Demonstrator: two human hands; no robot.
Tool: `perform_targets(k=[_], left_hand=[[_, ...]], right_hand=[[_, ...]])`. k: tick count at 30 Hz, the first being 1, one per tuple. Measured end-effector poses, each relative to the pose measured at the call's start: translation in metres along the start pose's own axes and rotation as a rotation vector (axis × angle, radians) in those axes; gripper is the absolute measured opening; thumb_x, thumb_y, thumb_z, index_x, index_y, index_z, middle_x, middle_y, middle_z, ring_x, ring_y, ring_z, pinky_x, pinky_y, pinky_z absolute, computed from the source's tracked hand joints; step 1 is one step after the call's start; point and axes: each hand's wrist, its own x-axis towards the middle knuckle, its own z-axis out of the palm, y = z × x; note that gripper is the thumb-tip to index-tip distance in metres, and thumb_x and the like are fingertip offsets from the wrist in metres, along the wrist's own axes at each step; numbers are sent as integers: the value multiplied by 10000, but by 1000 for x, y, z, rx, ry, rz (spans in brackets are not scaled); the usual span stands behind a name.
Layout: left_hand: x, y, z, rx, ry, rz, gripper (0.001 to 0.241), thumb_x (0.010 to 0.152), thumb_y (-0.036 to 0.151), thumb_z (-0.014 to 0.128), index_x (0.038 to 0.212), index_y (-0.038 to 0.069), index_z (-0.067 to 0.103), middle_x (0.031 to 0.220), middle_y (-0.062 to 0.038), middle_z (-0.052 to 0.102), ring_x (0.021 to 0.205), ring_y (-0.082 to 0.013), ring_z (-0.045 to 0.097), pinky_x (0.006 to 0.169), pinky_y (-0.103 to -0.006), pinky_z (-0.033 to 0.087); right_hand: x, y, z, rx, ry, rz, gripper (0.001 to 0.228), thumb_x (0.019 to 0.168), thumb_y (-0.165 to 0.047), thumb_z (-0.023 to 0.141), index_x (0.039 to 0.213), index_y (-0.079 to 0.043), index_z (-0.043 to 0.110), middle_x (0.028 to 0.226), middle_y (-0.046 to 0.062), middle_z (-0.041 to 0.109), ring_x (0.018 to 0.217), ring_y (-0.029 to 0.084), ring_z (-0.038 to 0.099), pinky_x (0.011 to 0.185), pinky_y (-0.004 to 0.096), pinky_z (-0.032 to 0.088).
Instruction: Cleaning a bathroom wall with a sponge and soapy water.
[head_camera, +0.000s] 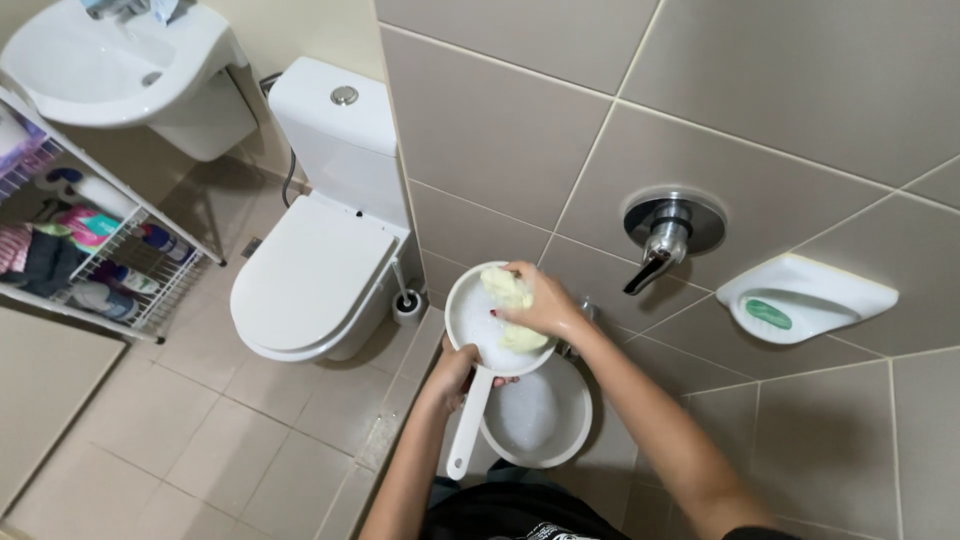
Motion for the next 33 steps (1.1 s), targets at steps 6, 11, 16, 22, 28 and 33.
perform_targets(k=[6,11,16,22,28,33], left_hand=[[-8,21,19,2,39,36,833,853,-34,343,1529,159,-105,1125,-462,556,709,-444,722,536,-416,648],[17,31,9,-25,-24,81,890,817,-63,351,1555,170,-87,1149,-467,561,702,-444,732,535,-419,660],[22,53,-5,50,-29,25,885,838,-42,363,1554,196,-100,1236,-421,512,727,-437,746,535,-419,668],[49,71,-17,38,-93,-28,845,842,-49,355,1547,174,-54,1216,-462,507,701,-458,728,497,-434,639],[79,74,-34,24,-117,-120,715,909,42,371,1520,33,-2,1063,-449,618,691,-423,743,509,-419,641],[102,51,-63,2,-188,-130,704,879,33,390,1504,-122,107,1026,-473,628,675,-413,750,518,-410,660]], right_hand=[[34,-79,-99,-446,181,-203,383,792,-200,851,1148,-140,723,1061,91,706,933,220,727,822,366,622],[58,-162,-243,-977,1234,-864,391,853,-105,849,1138,0,602,1067,214,627,897,294,656,764,361,579],[108,-176,-241,-1224,1393,-797,461,971,-315,797,1172,46,591,1093,204,581,924,308,640,780,435,562],[149,-139,-158,-1480,909,-718,665,1083,-334,646,1628,-32,412,1616,303,270,1421,497,318,1121,649,298],[112,-69,-160,-1872,773,-708,525,1056,-294,499,1578,-347,473,1699,-13,286,1580,346,181,1225,681,30],[78,-189,-233,-1604,1087,-579,378,1127,-233,618,1503,-245,580,1699,119,357,1598,438,194,1228,751,74]])
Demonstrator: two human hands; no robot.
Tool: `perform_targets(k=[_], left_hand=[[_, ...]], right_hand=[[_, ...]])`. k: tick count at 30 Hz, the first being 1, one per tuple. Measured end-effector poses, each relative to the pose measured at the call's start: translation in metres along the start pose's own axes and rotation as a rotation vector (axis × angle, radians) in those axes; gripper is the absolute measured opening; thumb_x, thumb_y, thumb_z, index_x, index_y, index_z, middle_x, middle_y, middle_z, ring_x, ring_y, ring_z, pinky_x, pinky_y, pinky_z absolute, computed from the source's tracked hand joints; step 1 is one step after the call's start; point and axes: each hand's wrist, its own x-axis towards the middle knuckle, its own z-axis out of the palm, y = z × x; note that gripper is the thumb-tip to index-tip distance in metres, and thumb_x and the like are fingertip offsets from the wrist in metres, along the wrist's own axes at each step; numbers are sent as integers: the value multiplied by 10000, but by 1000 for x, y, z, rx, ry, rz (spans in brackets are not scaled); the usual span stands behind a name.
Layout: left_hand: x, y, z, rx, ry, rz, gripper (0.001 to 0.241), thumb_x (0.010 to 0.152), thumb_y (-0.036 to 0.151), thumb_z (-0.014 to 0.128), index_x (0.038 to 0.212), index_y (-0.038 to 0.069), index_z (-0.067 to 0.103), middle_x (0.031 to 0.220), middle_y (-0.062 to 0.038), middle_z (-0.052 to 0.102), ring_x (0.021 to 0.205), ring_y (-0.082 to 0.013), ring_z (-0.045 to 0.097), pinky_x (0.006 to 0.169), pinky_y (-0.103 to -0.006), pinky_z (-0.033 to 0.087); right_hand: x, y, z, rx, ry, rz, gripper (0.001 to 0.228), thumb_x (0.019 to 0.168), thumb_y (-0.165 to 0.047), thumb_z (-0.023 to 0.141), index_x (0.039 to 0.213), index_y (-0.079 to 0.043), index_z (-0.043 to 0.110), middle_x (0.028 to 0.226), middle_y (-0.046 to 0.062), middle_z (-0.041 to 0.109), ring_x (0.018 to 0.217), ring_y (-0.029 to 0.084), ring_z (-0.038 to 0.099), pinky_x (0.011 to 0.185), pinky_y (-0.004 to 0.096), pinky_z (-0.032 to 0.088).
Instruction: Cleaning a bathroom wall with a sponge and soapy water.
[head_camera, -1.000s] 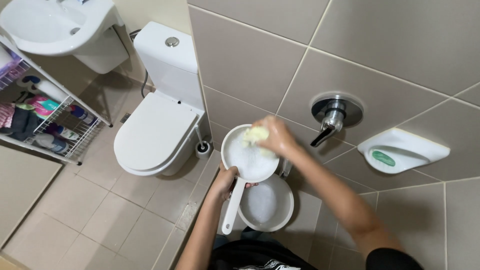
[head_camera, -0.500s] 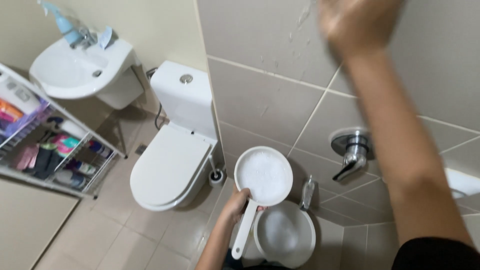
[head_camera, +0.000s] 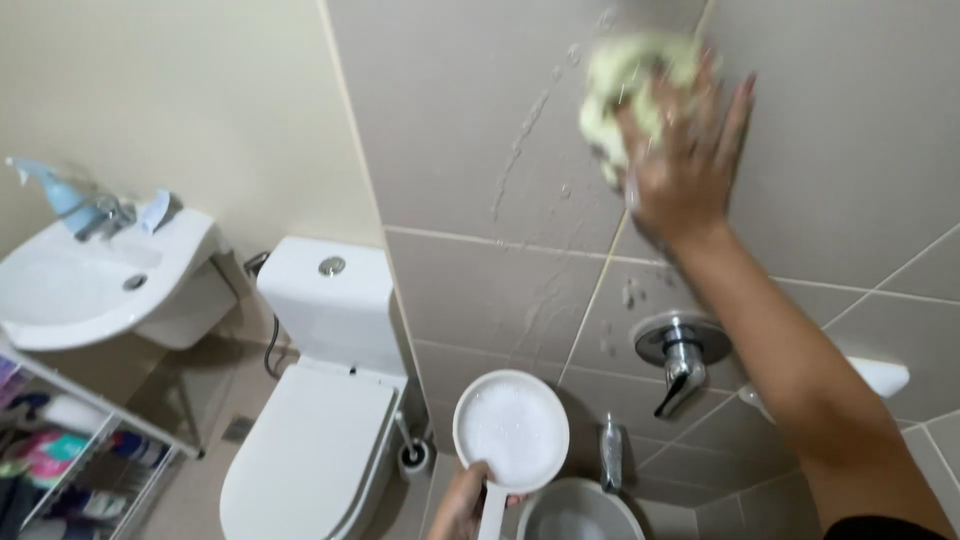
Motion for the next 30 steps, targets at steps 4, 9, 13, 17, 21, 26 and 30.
perform_targets(k=[4,9,13,17,21,26,30], left_hand=[[11,3,-9,-49,43,-40,845,765,-27,403,1539,37,69,1128,-471,590,675,-432,719,509,-425,623],[35,-2,-23,-37,146,-16,919,735,-61,418,1557,113,45,1220,-493,543,719,-482,724,516,-462,608],[48,-13,-38,-148,157,24,949,731,-126,398,1584,111,57,1322,-411,519,848,-441,795,618,-437,647],[0,11,-23,-52,22,-14,904,765,-78,373,1579,135,41,1274,-509,535,703,-479,713,445,-416,614],[-16,25,-14,-2,29,53,913,768,-78,381,1584,152,44,1272,-471,572,698,-464,723,455,-410,622],[-39,34,-1,-23,117,87,964,659,-74,405,1563,136,141,1310,-471,571,792,-536,720,504,-462,631],[51,-20,-82,96,161,204,1045,588,-125,452,1562,82,134,1434,-353,542,1124,-423,745,825,-417,649]], right_hand=[[104,-15,2,227,186,173,590,1033,-165,682,1611,-149,562,1613,216,361,1518,469,209,1261,708,160],[114,-143,31,-2,198,-15,530,1125,-100,590,1639,-175,482,1710,66,262,1648,330,169,1388,591,125],[-18,-178,65,106,35,-355,621,1031,-216,577,1623,-237,388,1690,72,256,1579,313,208,1286,596,131],[-144,-107,81,157,-213,-332,512,997,-164,529,1474,-346,482,1636,-18,287,1540,267,179,1224,667,28],[-124,0,63,-2,-147,-43,547,1083,-510,542,1534,-204,588,1674,191,309,1580,470,180,1233,748,42],[32,38,0,79,0,558,713,1082,-473,497,1757,-285,362,1708,137,241,1580,482,148,1296,735,105],[130,-32,27,121,140,617,633,1072,-487,573,1655,-300,412,1668,180,234,1465,534,130,1251,670,104]])
